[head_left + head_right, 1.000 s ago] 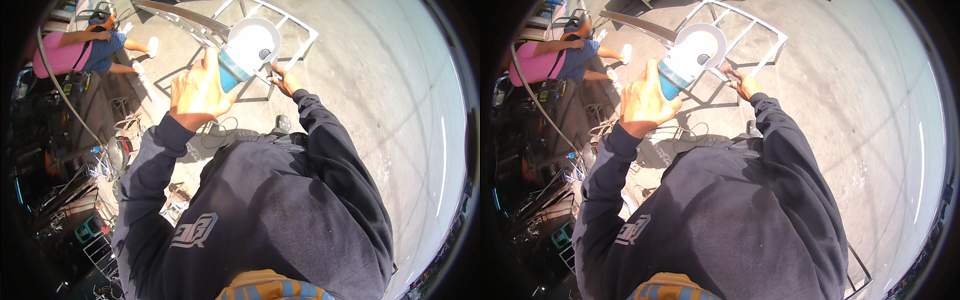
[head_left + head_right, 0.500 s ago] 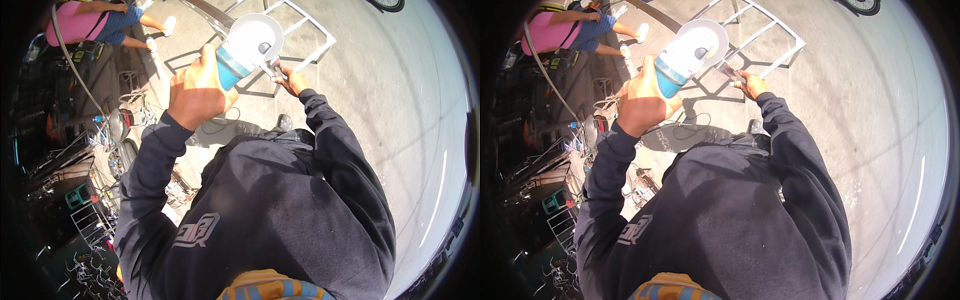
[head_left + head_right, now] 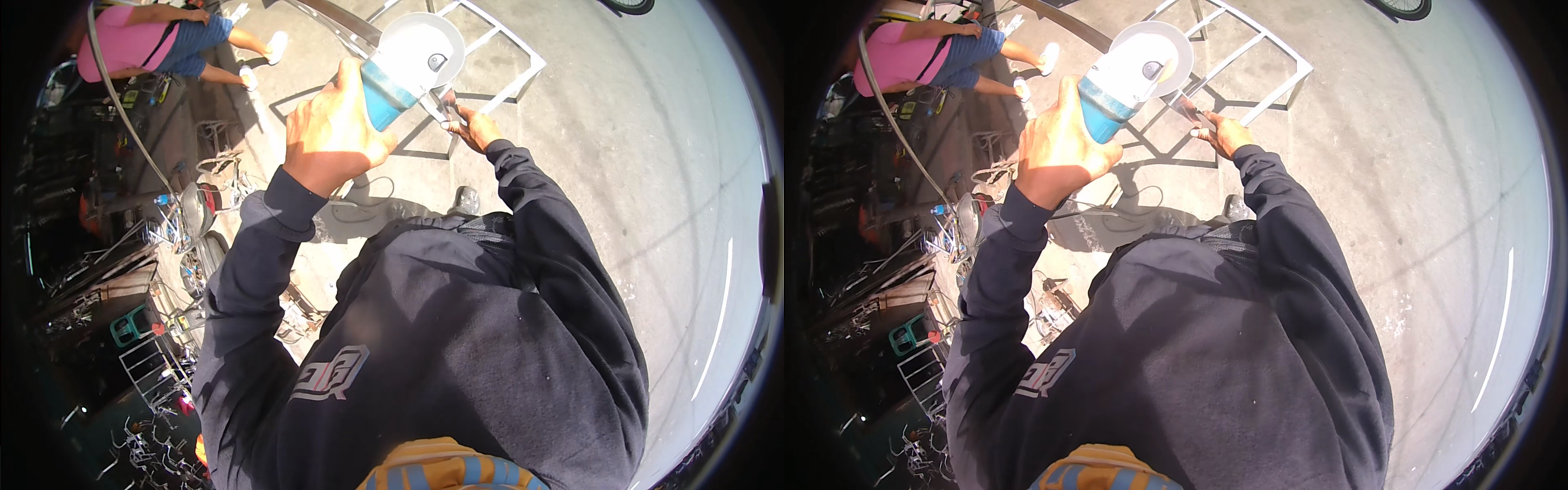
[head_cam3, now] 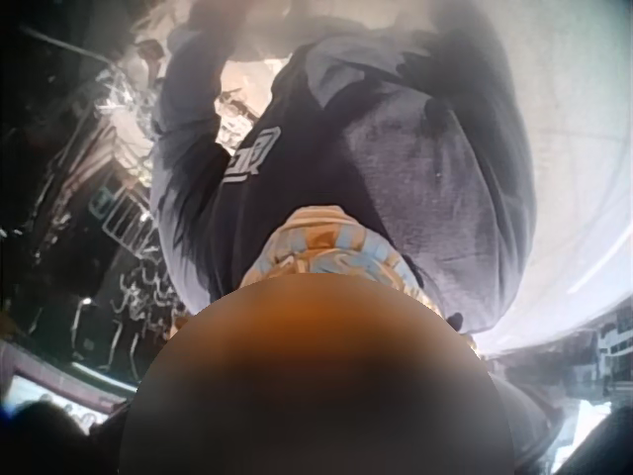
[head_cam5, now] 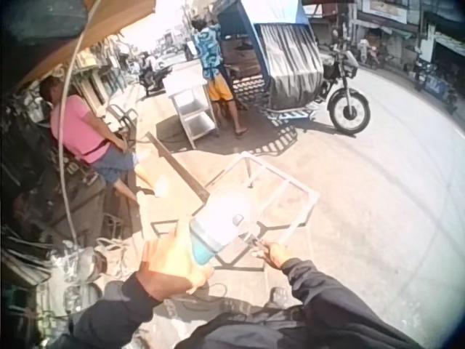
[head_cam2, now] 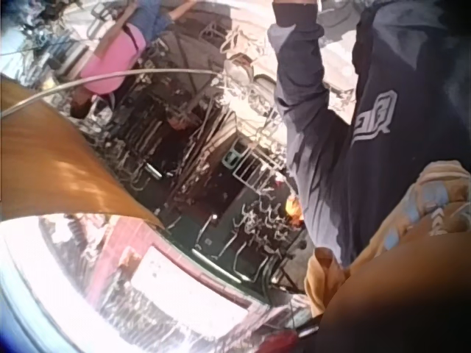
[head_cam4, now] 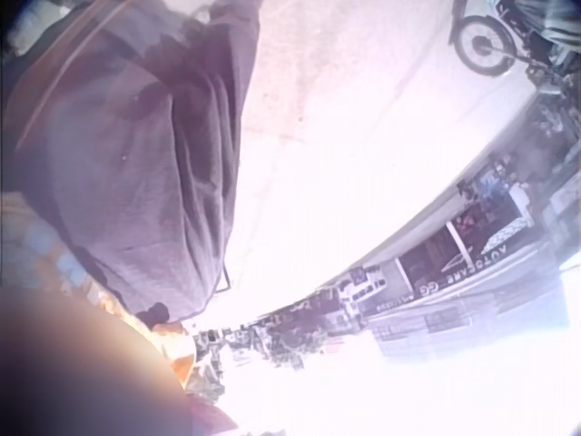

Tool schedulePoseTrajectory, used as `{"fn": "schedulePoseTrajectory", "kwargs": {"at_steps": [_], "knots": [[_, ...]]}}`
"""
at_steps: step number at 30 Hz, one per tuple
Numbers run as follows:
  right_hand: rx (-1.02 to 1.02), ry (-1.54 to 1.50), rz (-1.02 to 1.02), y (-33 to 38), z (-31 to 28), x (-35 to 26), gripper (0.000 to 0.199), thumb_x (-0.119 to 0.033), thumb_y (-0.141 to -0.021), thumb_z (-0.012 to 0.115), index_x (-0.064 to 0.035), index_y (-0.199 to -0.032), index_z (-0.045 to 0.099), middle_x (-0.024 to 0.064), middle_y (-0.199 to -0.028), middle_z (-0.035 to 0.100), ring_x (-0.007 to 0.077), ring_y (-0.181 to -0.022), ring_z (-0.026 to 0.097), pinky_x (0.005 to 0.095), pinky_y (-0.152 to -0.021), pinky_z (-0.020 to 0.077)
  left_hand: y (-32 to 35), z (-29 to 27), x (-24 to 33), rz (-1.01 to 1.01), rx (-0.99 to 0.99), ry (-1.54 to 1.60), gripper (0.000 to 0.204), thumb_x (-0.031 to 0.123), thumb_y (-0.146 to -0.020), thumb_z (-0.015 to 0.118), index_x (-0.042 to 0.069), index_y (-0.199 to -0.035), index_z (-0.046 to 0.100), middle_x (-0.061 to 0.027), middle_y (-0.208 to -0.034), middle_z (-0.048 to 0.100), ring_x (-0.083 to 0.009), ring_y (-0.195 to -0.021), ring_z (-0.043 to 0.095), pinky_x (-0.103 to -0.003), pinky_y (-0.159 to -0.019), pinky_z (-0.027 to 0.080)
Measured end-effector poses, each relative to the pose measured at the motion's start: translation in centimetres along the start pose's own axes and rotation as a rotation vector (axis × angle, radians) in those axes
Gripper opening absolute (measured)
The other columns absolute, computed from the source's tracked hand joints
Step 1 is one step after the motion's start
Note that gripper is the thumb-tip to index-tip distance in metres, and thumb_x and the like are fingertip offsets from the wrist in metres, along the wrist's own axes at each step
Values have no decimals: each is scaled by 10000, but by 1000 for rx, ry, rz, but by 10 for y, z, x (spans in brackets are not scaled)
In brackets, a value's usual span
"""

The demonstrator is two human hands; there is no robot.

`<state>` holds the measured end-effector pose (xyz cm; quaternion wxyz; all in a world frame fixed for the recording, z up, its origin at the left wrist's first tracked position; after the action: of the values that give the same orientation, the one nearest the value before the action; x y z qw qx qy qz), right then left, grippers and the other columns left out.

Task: The person grinds a metal frame with an angle grinder, then welds a metal rod to the frame using a welding gun. They position the rod, clamp it, and weld it in place.

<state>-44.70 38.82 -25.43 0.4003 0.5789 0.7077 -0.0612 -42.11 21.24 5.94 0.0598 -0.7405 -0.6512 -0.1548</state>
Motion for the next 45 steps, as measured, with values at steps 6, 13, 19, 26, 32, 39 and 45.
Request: {"fn": "schedulePoseTrajectory", "kwargs": {"at_steps": [6,13,19,26,32,39,45], "knots": [[88,-77,31,-3,-1,6,665,-478,-913,666,-77,-1417,506,248,-1262,629,395,-1196,597,442,-1005,470,-8,3,-3,49,-62,-52,653,232,-659,748,9,-1186,432,-268,-891,678,-448,-859,680,-508,-759,531],[121,-129,158,3,-1,12,761,-571,-899,637,-45,-1427,479,219,-1315,611,405,-1247,557,428,-1034,457,-41,1,-16,144,68,-11,642,255,-657,739,12,-1181,460,-250,-825,683,-443,-835,686,-486,-749,536],[455,-398,180,24,-2,8,431,-297,-899,695,-180,-1301,595,201,-1074,713,356,-1000,692,421,-893,521,-23,4,-78,95,125,474,617,213,-643,773,11,-1161,504,-208,-894,691,-343,-811,705,-421,-754,550],[376,-104,426,46,2,17,414,-388,-928,621,-154,-1267,585,204,-1070,712,413,-1016,672,557,-919,453,13,53,-114,-148,-129,1259,633,79,-670,772,3,-1244,515,-60,-1031,619,-144,-868,605,-314,-811,516],[371,-123,543,54,18,26,373,-363,-948,592,-116,-1228,580,253,-1023,703,454,-997,664,536,-897,477,48,90,-170,-248,-78,1411,527,157,-684,706,11,-1161,534,-111,-891,620,-201,-735,650,-325,-695,566],[-493,-199,-179,83,125,-177,901,-432,-866,731,-56,-1512,229,287,-1120,658,463,-1050,628,493,-918,492,127,169,-261,-810,259,2179,527,322,-761,702,15,-1141,506,-135,-960,595,-284,-837,624,-425,-748,554],[-656,-228,-744,152,101,-288,1013,-202,-777,827,-88,-1546,178,286,-1167,627,498,-1012,612,502,-837,495,215,199,-245,-644,838,2438,561,513,-873,569,-13,-1066,553,-135,-936,613,-298,-862,632,-397,-800,552]]}}
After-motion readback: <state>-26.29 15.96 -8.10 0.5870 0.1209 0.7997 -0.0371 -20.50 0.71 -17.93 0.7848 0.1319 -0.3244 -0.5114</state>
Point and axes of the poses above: each hand's wrist, its own y-axis away from the middle knuckle, its own z-axis out of the palm, x = y × z, the point moved 10 cm from there along -y, towards the middle knuckle
